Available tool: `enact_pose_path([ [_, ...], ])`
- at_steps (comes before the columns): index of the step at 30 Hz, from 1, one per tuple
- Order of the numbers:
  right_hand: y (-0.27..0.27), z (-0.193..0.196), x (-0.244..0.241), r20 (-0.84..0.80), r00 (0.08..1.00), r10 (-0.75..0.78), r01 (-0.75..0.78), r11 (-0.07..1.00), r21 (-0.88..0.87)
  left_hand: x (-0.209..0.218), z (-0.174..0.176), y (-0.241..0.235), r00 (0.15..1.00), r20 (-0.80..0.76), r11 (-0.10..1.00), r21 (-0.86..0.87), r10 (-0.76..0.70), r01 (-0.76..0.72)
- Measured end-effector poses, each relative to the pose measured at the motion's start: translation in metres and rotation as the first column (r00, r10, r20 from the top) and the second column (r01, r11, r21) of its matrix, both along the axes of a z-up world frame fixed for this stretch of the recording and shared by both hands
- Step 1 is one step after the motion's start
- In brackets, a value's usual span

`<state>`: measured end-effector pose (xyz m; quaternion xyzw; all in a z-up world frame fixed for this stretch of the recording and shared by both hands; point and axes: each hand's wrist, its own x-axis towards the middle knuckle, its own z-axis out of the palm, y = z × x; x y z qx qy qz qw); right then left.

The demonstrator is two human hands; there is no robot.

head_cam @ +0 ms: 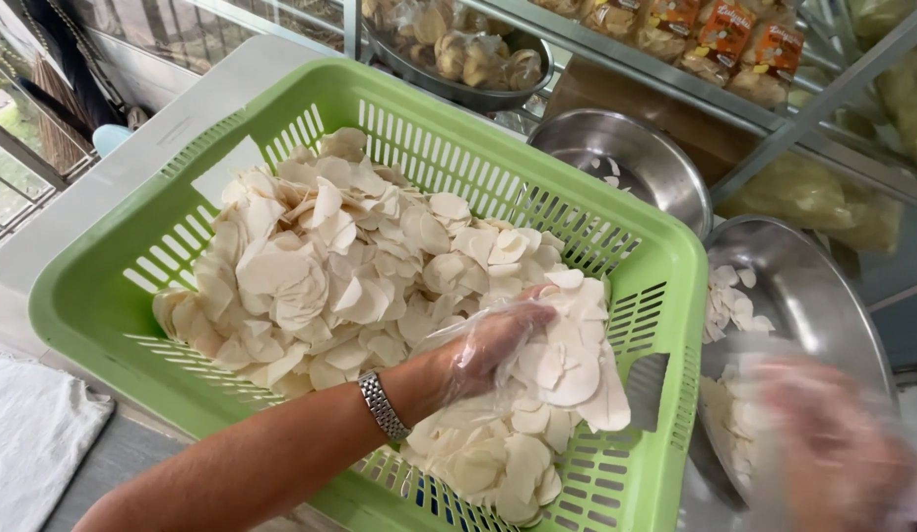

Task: The person wearing transparent gloves picks up thin, white, round food slices from a green basket and transfers them into a metal bowl. The person repeatedly handles the slices, separating them and moving them between containers.

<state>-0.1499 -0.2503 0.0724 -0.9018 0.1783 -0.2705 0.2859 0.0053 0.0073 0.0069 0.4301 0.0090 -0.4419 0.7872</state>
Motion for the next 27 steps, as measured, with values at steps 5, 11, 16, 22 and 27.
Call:
enact_pose_path([
  [5, 0.084, 0.001, 0.041, -0.212, 0.755, 0.620, -0.644, 0.642, -0.416, -0.004, 0.029, 0.009, 0.999, 0.051, 1.000, 0.020, 0.015, -0.016],
  [11, 0.089, -0.030, 0.062, -0.199, 0.750, 0.630, -0.654, 0.663, -0.365, 0.004, -0.010, -0.007, 0.999, -0.003, 0.982, -0.183, 0.047, -0.047],
  [16, 0.102, -0.031, 0.064, -0.233, 0.820, 0.523, -0.499, 0.852, 0.157, 0.004, -0.022, -0.016, 0.998, 0.022, 0.992, -0.114, 0.055, -0.052],
  [22, 0.100, -0.027, 0.071, -0.410, 0.837, 0.364, -0.409, 0.912, -0.027, -0.001, -0.009, -0.010, 0.993, 0.109, 0.999, -0.043, 0.034, -0.030],
  [27, 0.096, 0.002, 0.076, -0.477, 0.848, 0.234, -0.095, 0.950, 0.297, -0.001, 0.004, -0.007, 0.996, 0.092, 1.000, 0.019, 0.007, -0.009],
])
